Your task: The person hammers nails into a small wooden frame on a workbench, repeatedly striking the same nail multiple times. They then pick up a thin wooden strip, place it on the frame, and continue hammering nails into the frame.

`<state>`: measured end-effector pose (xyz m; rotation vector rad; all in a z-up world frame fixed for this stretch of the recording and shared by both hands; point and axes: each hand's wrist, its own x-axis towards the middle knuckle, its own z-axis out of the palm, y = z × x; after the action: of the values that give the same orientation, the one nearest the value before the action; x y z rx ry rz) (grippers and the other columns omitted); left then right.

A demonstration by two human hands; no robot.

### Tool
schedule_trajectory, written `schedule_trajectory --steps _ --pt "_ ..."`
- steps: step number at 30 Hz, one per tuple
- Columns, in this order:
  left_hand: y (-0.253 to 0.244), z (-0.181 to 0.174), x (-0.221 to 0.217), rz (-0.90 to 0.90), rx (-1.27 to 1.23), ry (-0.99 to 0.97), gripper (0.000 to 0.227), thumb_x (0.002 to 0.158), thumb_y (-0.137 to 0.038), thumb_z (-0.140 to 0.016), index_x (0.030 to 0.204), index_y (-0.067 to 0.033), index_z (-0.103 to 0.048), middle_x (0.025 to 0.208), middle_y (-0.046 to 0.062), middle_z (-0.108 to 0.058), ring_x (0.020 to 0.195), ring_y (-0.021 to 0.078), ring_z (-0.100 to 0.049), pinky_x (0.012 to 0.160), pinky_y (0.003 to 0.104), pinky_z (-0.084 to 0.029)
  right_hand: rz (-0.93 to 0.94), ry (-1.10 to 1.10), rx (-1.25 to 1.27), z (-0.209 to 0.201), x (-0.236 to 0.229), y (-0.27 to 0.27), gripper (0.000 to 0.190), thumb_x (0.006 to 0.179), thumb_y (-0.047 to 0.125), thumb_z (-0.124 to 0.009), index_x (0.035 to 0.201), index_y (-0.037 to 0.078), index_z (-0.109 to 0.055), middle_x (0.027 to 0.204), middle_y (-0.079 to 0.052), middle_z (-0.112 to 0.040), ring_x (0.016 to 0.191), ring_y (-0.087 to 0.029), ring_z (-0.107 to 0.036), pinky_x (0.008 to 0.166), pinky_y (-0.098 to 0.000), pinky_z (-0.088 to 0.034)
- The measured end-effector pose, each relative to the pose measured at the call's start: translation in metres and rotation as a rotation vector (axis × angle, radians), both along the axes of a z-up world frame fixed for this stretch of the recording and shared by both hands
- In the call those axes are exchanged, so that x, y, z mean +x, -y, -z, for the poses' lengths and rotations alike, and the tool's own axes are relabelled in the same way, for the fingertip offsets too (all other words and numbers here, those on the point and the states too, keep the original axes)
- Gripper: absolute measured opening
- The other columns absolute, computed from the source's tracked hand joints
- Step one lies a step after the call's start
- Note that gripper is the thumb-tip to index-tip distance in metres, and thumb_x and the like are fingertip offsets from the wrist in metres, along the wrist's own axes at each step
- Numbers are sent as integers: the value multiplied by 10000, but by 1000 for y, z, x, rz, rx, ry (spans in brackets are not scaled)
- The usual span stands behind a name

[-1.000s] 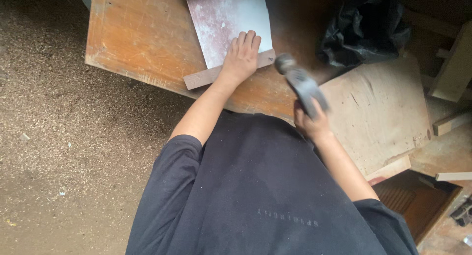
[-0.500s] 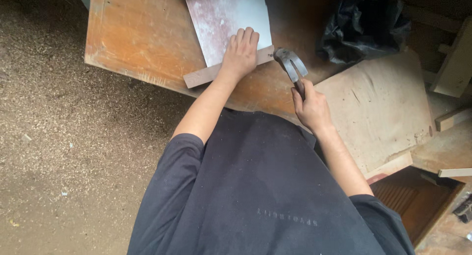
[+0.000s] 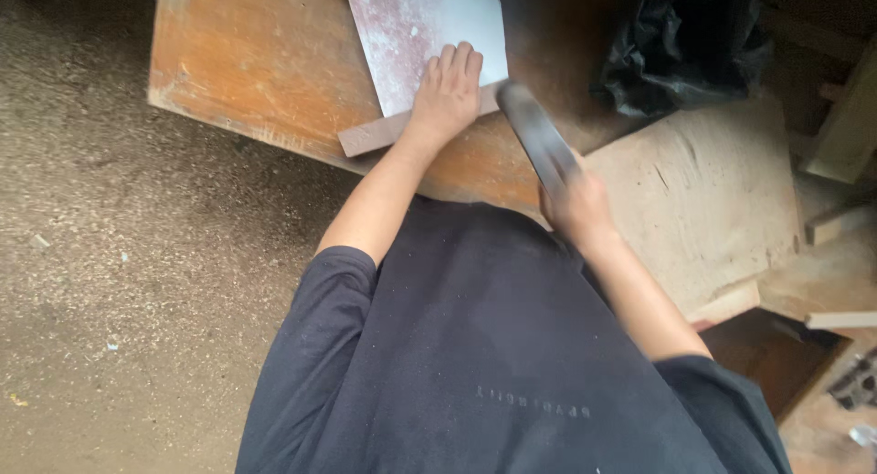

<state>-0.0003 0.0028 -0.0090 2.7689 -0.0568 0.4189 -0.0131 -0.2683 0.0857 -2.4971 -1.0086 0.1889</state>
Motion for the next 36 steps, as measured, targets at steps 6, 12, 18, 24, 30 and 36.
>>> schedule_trajectory --steps 6,12,18,24,30,36 --pt "-3 3 2 -16 -7 47 224 833 -136 -580 1043 -58 -583 1052 112 -567 993 303 -546 791 425 -456 316 -272 29 9 4 14 262 1040 192 -633 1269 90 -557 914 -290 -700 842 -514 -674 716 -583 -531" --pt "0 -1 0 -4 -5 14 207 854 -123 -600 1053 -69 -584 1047 103 -563 990 298 -544 805 427 -451 261 -261 101 -4 1 10 252 1052 181 -648 1255 64 -557 916 -261 -709 827 -486 -693 697 -556 -539" --pt "-1 -10 2 4 -22 -37 209 846 -120 -603 1049 -67 -589 1042 108 -557 1001 304 -541 802 442 -440 167 -254 148 -19 -3 0 365 1024 159 -678 1352 33 -577 830 -252 -691 754 -467 -698 655 -524 -540" --pt "1 -8 0 -1 -16 -54 236 849 -112 -604 1080 -63 -592 1072 111 -553 1006 297 -529 841 437 -436 -387 1091 -362 -33 -23 34 317 1043 99 -719 1266 -124 -693 1106 -195 -726 950 -295 -759 857 -382 -652" --pt "0 -7 -2 23 14 -77 205 877 -117 -585 1075 -65 -590 1078 114 -559 1024 310 -533 833 441 -428 78 -118 5 5 2 7 206 1046 202 -588 1151 37 -652 989 -290 -697 857 -470 -672 732 -533 -553" --pt "-3 -12 5 2 -4 -20 214 848 -119 -562 1058 -90 -595 1051 100 -576 1019 307 -542 834 452 -426 359 -347 -38 -1 32 10 261 1031 259 -633 1194 57 -605 796 -306 -672 761 -521 -658 668 -582 -501"
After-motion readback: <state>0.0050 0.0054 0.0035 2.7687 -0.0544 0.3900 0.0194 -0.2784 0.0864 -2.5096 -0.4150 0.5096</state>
